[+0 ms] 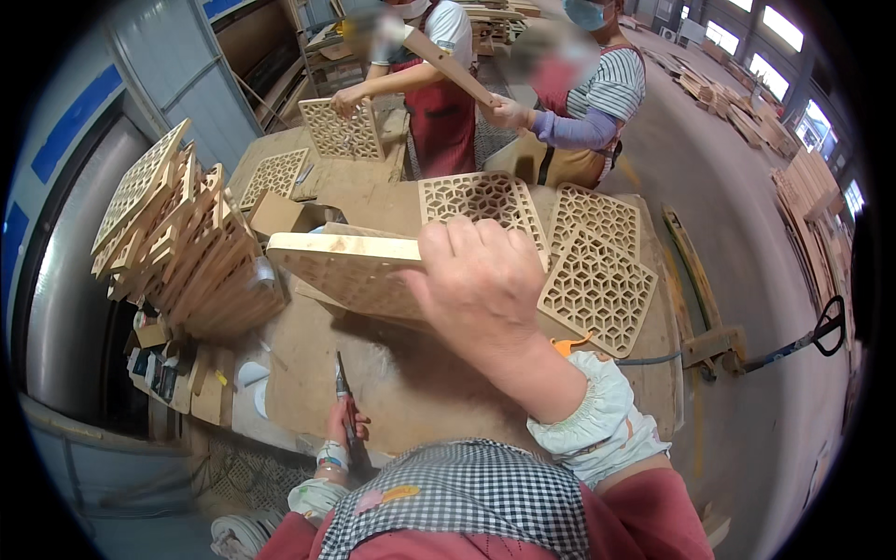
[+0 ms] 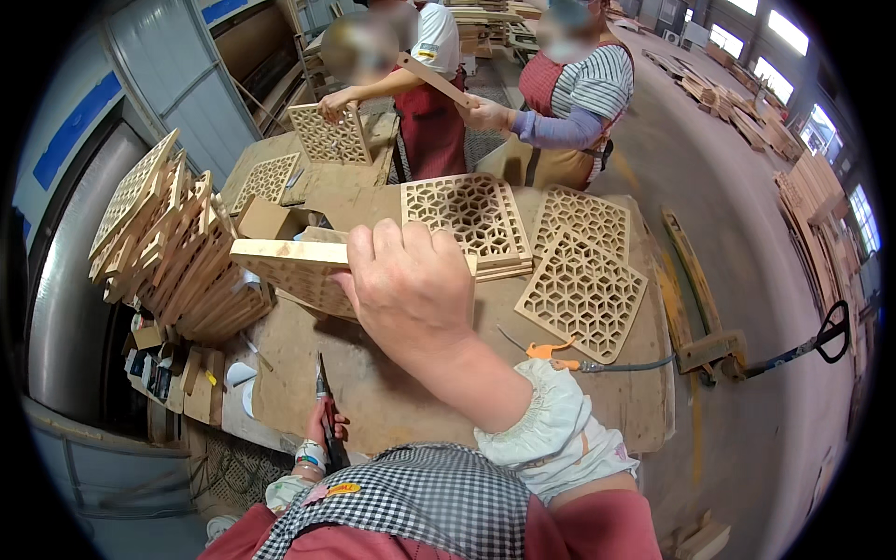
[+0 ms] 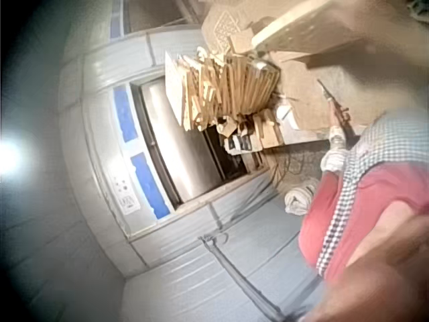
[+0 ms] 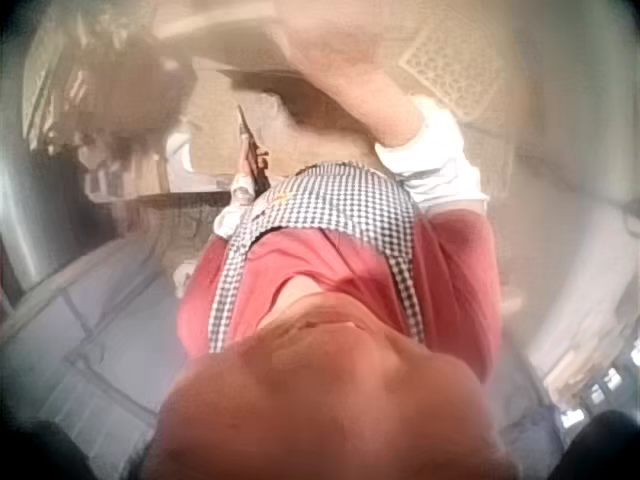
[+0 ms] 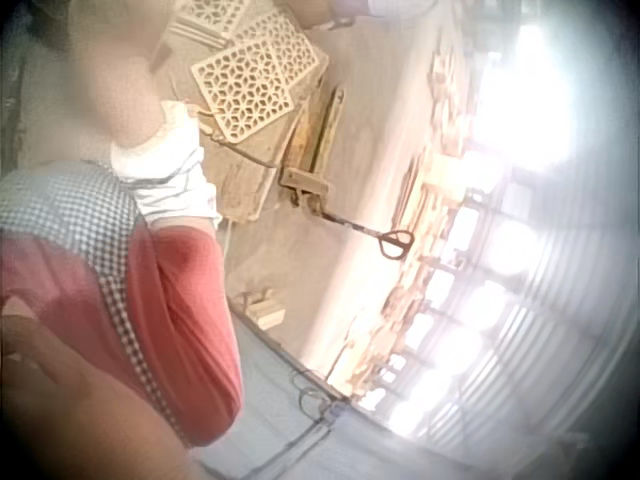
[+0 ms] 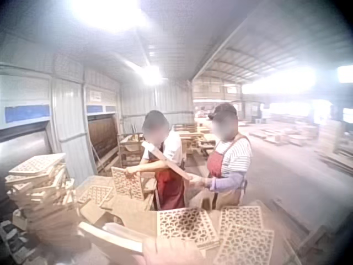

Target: The person cleans edges of a decorative wooden panel with a tool and then fits it into a wooden frame at a workshop table.

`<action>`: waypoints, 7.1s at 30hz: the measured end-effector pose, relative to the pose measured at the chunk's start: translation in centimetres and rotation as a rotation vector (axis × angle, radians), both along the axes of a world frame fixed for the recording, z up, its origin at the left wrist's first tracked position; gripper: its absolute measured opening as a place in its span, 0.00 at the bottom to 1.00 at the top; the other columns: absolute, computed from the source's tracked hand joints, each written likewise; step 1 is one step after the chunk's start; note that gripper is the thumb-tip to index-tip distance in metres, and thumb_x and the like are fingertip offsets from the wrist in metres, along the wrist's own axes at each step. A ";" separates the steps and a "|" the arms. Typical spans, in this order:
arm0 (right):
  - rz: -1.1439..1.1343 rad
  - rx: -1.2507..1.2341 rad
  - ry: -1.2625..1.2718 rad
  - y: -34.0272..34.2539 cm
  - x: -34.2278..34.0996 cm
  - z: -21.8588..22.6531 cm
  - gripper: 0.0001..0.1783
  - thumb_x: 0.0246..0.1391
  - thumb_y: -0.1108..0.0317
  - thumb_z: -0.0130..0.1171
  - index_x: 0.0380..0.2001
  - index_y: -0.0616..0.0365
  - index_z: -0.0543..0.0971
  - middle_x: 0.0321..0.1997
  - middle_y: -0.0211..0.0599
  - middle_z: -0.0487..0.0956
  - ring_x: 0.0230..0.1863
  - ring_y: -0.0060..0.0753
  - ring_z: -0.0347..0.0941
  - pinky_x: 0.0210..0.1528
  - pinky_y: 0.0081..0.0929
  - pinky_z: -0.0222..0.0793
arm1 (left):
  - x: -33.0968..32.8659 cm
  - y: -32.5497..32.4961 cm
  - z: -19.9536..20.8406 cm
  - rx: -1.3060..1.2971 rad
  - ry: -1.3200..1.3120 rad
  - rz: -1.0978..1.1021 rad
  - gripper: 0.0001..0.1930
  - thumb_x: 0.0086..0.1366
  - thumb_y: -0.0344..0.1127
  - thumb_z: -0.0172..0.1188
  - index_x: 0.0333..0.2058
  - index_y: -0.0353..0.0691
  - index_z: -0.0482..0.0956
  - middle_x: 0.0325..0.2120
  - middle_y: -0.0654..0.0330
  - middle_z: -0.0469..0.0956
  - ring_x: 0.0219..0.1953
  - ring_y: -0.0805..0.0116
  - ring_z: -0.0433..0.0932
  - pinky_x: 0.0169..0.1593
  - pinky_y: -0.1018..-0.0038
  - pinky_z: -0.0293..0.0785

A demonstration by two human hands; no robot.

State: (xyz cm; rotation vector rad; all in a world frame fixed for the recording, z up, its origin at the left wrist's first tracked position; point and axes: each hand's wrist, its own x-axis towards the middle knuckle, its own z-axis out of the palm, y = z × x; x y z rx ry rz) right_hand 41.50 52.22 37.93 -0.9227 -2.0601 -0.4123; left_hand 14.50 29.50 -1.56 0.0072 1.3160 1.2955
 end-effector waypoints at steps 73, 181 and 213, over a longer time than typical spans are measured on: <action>0.065 0.075 -0.279 -4.9 0.3 0.4 0.16 0.51 0.55 0.69 0.25 0.53 0.76 0.24 0.36 0.79 0.27 0.40 0.79 0.30 0.36 0.73 | 9.5 3.8 24.4 0.165 0.909 -0.295 0.31 0.71 0.52 0.54 0.62 0.33 0.70 0.50 0.48 0.79 0.49 0.56 0.77 0.52 0.67 0.72; 0.039 0.029 -0.301 -8.6 -0.6 -0.2 0.22 0.59 0.49 0.64 0.23 0.54 0.73 0.21 0.37 0.75 0.25 0.40 0.77 0.28 0.35 0.69 | 10.6 -0.9 30.4 0.364 0.115 -0.346 0.20 0.77 0.51 0.46 0.54 0.44 0.74 0.24 0.67 0.72 0.18 0.81 0.68 0.18 0.83 0.61; 0.005 0.053 -0.288 -9.2 -0.6 -1.6 0.23 0.54 0.44 0.64 0.23 0.51 0.72 0.21 0.32 0.74 0.22 0.32 0.74 0.26 0.30 0.67 | 10.1 0.1 25.7 0.471 -0.577 -0.364 0.29 0.77 0.59 0.40 0.66 0.47 0.64 0.28 0.58 0.71 0.17 0.73 0.65 0.18 0.78 0.63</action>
